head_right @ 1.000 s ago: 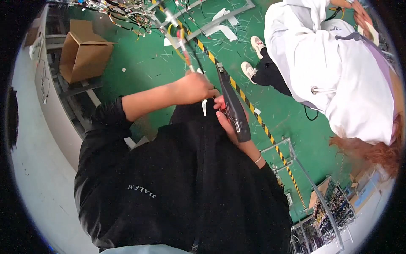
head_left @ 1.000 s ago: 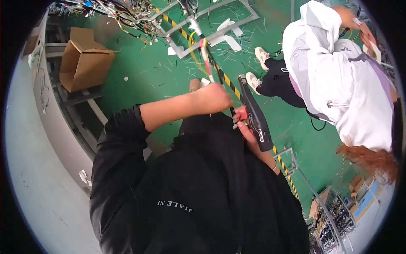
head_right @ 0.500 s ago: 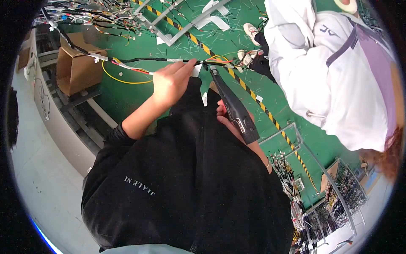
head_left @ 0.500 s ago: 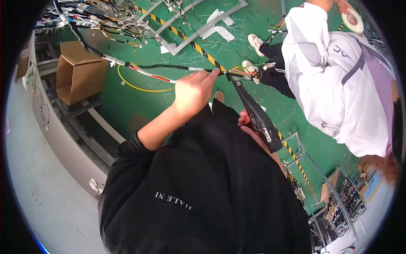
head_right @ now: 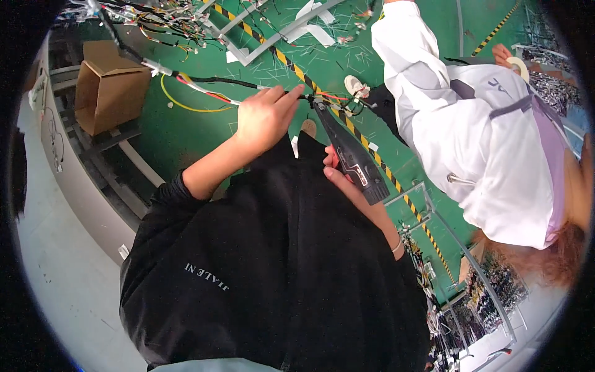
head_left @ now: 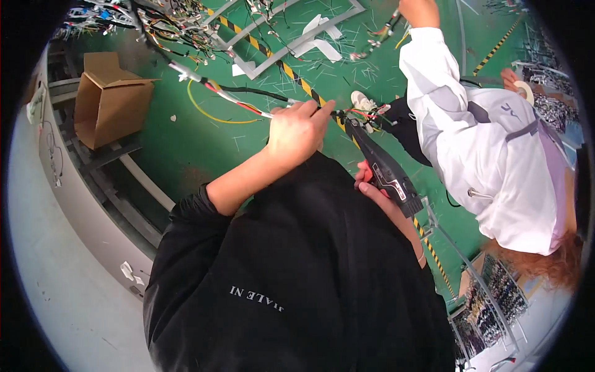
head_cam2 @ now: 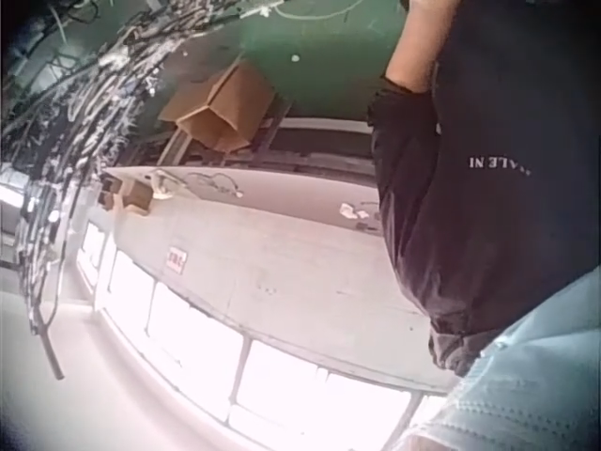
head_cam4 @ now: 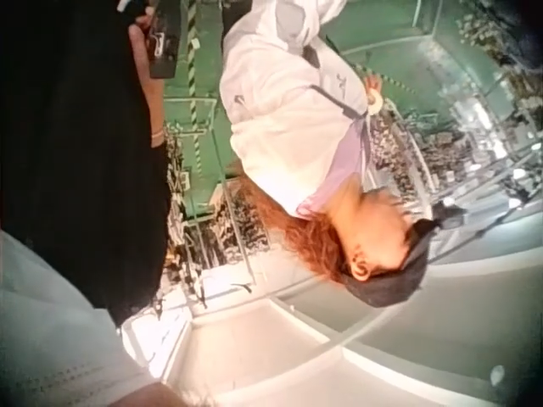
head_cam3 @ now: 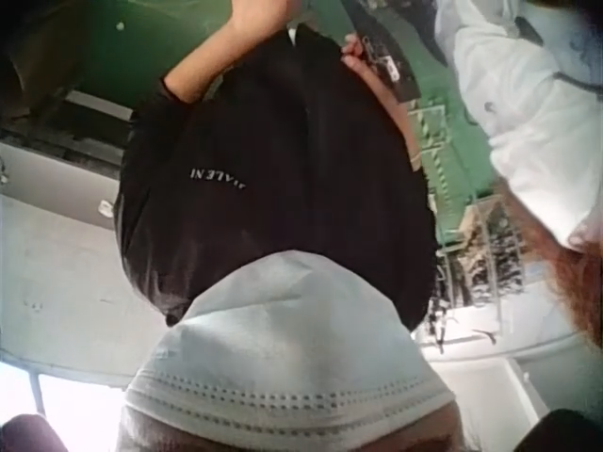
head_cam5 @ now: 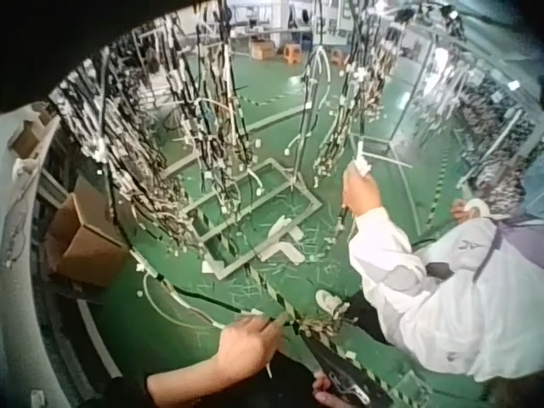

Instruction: Assembling wire harnesses by securing cables and connectors using a cable tie gun.

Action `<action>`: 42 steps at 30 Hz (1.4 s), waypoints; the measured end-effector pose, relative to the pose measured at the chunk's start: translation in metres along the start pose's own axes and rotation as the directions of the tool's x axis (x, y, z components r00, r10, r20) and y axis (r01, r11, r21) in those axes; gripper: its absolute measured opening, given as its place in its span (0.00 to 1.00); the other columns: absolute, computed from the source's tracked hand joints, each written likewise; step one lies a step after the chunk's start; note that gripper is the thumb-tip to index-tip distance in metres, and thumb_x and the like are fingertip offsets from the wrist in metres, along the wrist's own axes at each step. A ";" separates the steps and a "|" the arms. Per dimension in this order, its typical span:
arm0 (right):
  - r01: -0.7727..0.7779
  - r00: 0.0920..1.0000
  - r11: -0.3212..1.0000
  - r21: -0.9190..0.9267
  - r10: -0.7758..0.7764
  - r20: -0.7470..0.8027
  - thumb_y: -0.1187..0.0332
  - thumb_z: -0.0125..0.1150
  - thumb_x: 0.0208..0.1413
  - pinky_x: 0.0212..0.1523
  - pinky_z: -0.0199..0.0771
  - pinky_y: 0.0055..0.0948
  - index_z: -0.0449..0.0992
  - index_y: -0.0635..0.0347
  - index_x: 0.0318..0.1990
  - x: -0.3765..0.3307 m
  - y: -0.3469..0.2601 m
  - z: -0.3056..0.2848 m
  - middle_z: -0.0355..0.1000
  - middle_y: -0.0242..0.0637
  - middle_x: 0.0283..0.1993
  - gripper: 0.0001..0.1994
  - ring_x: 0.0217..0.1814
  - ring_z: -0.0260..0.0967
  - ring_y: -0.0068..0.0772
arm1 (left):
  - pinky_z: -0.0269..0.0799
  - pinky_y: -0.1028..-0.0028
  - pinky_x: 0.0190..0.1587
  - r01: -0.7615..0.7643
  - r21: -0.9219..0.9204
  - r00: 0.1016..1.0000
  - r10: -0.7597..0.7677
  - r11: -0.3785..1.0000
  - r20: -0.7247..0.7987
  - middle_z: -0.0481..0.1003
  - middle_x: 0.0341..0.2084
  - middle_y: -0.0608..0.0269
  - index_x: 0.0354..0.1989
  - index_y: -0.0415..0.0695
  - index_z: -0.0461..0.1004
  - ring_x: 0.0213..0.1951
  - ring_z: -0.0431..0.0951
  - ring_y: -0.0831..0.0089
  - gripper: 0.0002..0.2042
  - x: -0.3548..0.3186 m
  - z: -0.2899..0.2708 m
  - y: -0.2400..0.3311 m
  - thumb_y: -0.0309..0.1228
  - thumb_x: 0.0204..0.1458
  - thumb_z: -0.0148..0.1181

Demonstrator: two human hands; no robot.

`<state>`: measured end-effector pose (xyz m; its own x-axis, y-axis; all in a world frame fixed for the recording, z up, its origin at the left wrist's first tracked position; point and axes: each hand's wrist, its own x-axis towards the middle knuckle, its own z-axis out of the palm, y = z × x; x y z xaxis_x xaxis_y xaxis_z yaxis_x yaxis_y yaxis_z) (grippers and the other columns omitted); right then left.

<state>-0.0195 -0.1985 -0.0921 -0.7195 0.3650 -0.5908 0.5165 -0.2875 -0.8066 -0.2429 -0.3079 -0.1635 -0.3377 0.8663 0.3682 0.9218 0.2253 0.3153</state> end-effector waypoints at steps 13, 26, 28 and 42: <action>0.192 0.971 0.962 0.194 -0.157 -0.181 0.80 0.61 0.55 0.53 0.69 0.25 0.70 0.62 0.56 0.034 0.016 0.025 0.70 0.37 0.60 0.20 0.51 0.68 0.22 | 0.74 0.60 0.33 0.235 -0.439 0.932 -0.073 0.867 0.354 0.75 0.28 0.59 0.35 0.44 0.80 0.31 0.78 0.55 0.05 -0.006 -0.007 0.003 0.31 0.53 0.61; 0.089 0.995 0.995 0.050 -0.091 0.032 0.72 0.65 0.56 0.51 0.69 0.25 0.72 0.59 0.54 0.046 0.003 0.010 0.72 0.29 0.45 0.18 0.45 0.69 0.21 | 0.64 0.66 0.35 0.134 -0.436 0.947 0.015 0.890 0.321 0.68 0.22 0.66 0.37 0.54 0.84 0.30 0.73 0.66 0.14 0.006 -0.030 -0.003 0.38 0.39 0.72; 0.196 0.977 0.969 0.149 -0.207 0.058 0.73 0.63 0.58 0.49 0.68 0.23 0.72 0.60 0.53 0.054 0.006 0.014 0.71 0.29 0.42 0.16 0.45 0.67 0.20 | 0.63 0.66 0.35 0.167 -0.444 0.955 -0.032 0.880 0.295 0.68 0.22 0.66 0.35 0.54 0.84 0.30 0.73 0.66 0.13 0.004 -0.027 -0.002 0.37 0.38 0.71; 0.673 0.651 0.601 -0.432 -0.758 -0.041 0.70 0.67 0.50 0.54 0.71 0.36 0.71 0.63 0.50 0.009 -0.038 0.007 0.65 0.50 0.58 0.19 0.54 0.69 0.46 | 0.76 0.60 0.35 0.364 -0.351 0.353 0.221 0.863 0.909 0.81 0.25 0.57 0.34 0.44 0.83 0.31 0.82 0.59 0.15 0.016 0.006 -0.034 0.44 0.51 0.63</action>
<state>-0.0487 -0.1901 -0.0672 -0.8407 0.4920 0.2263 0.0270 0.4554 -0.8899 -0.2781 -0.2990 -0.1736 0.2573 0.7609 -0.5957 0.6056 0.3535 0.7129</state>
